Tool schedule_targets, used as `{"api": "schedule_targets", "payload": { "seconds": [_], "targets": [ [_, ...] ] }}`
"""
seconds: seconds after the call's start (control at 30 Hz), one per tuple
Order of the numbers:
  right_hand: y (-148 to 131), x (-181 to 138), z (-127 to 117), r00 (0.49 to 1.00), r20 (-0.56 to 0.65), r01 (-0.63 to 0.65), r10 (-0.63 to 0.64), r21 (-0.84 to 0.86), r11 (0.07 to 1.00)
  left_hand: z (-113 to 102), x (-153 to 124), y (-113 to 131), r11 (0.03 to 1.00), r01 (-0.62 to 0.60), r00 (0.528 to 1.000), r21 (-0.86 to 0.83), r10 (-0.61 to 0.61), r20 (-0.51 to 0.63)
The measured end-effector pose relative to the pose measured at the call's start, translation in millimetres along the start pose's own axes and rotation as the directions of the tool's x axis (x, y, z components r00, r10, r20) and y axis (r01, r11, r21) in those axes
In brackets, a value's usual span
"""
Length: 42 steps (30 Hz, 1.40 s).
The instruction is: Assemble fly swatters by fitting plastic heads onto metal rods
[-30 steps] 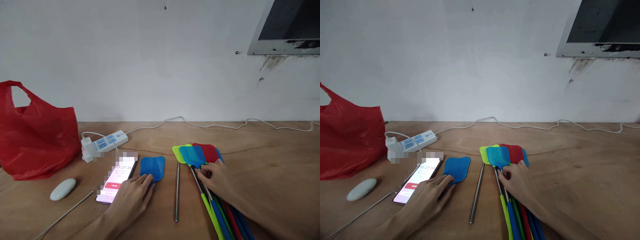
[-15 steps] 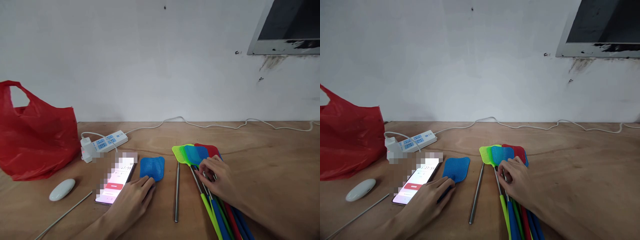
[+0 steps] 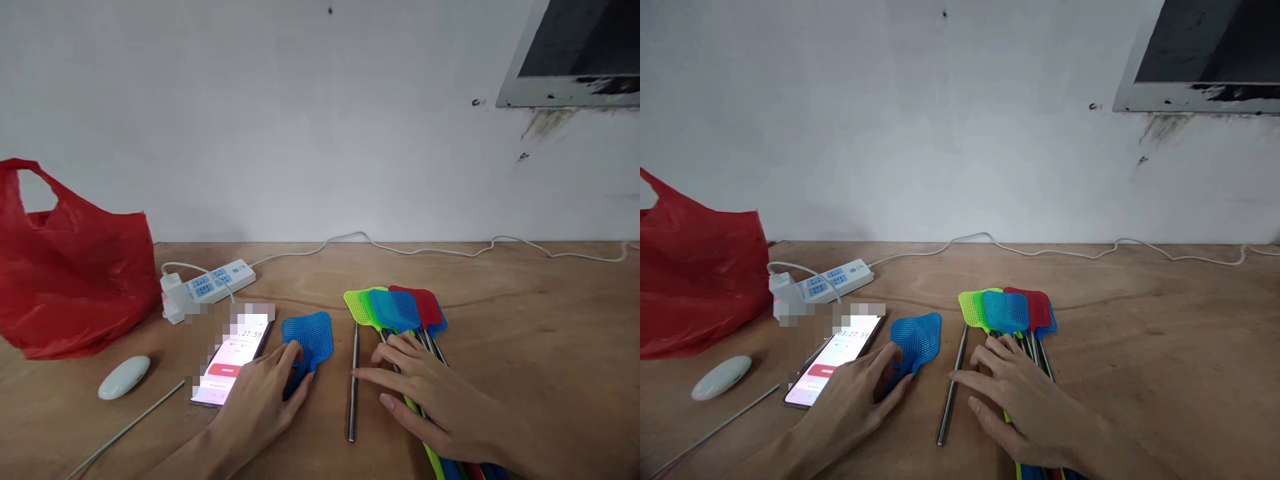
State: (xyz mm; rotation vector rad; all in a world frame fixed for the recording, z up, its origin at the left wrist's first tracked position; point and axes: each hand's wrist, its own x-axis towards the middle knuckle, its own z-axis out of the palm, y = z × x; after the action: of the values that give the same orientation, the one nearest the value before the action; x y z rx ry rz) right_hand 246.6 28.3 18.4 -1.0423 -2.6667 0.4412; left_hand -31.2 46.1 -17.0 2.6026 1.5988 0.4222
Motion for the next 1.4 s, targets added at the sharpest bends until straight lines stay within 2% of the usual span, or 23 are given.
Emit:
{"api": "schedule_targets", "payload": {
  "seconds": [0.2,0.33,0.43,0.53,0.67,0.8,1.07,1.23,1.4],
  "targets": [
    [-1,1,3,0.999,0.048,-0.003,0.003,-0.001,1.0,0,1,2,0.992,0.073,0.991,0.102,-0.084,0.108],
    [0,2,3,0.999,0.033,0.001,-0.003,0.052,0.999,-1,1,3,0.988,0.047,0.986,0.146,-0.069,0.152],
    [1,3,4,0.999,0.045,-0.017,0.011,0.133,0.991,0,0,1,0.992,-0.005,0.983,0.128,-0.018,0.182],
    [3,5,5,0.999,0.041,-0.04,0.033,0.194,0.98,2,-2,1,0.995,-0.094,0.981,0.044,0.085,0.176],
    [5,6,12,0.999,0.022,-0.049,0.046,0.165,0.985,1,-4,5,0.974,-0.218,0.961,-0.062,0.226,0.161],
    [7,6,21,0.994,-0.007,-0.104,0.106,0.118,0.988,2,-6,7,0.954,-0.281,0.939,-0.106,0.296,0.174],
    [7,5,28,0.969,-0.059,-0.233,0.238,0.089,0.968,6,-7,5,0.958,-0.259,0.941,-0.125,0.279,0.189],
    [7,4,35,0.965,-0.124,-0.221,0.229,0.072,0.972,5,-4,6,0.962,-0.239,0.942,-0.132,0.263,0.207],
    [0,6,35,0.95,-0.166,-0.263,0.266,0.039,0.964,6,-4,6,0.964,-0.235,0.942,-0.124,0.258,0.214]
  ]
}}
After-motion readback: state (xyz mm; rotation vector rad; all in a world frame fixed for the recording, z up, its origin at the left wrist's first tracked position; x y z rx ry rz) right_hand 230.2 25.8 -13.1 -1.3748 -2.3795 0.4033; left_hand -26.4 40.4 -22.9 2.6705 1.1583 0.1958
